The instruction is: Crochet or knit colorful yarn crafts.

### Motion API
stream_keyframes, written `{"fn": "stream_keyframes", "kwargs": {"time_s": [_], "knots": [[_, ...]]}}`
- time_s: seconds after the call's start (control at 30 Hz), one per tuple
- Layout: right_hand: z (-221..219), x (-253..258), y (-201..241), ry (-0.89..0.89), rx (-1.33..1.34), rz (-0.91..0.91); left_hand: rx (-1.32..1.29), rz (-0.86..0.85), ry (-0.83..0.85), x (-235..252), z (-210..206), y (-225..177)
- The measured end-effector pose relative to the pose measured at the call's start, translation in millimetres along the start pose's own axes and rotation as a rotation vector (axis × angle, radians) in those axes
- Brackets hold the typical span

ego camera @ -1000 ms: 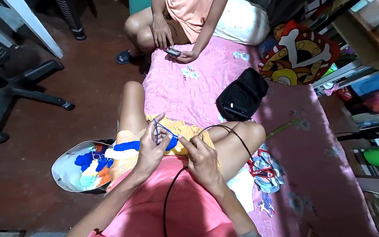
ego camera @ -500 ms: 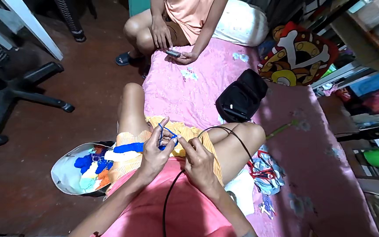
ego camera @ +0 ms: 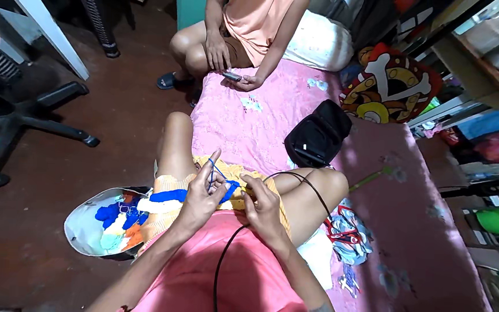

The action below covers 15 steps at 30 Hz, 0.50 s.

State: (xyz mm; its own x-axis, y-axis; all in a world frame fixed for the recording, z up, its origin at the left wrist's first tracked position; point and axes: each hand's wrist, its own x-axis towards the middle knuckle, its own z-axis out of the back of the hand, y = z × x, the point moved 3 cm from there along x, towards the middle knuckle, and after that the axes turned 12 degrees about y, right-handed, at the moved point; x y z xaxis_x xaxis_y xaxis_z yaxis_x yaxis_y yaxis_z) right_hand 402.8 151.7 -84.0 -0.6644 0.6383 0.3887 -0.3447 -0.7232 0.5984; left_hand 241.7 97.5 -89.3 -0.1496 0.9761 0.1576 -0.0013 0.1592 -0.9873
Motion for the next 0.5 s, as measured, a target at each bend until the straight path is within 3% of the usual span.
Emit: {"fn": "stream_keyframes", "kwargs": {"time_s": [0.1, 0.17, 0.27, 0.37, 0.43, 0.5], "knots": [[6.8, -1.0, 8.8, -0.048, -0.347, 0.105, 0.087, 0.022, -0.013, -0.2, 2.5, 1.3], [11.9, -1.1, 8.2, 0.007, -0.274, 0.086, 0.082, 0.037, -0.005, -0.4, 2.7, 2.4], [19.5, -1.1, -3.6, 0.207, 0.367, -0.183, -0.047, 0.030, 0.028, 0.8, 1.9, 4.0], [14.2, 1.2, -14.0, 0.263, 1.009, -0.390, -0.116, -0.024, 0.028, 0.4, -3.4, 4.2], [5.3, -0.4, -20.1, 0.300, 1.287, -0.427, -0.125, -0.059, 0.006, -0.2, -5.7, 5.5], [-0.3, -0.6, -21.0, 0.303, 1.397, -0.423, -0.119, -0.072, -0.027, -0.6, -4.8, 5.8]]}}
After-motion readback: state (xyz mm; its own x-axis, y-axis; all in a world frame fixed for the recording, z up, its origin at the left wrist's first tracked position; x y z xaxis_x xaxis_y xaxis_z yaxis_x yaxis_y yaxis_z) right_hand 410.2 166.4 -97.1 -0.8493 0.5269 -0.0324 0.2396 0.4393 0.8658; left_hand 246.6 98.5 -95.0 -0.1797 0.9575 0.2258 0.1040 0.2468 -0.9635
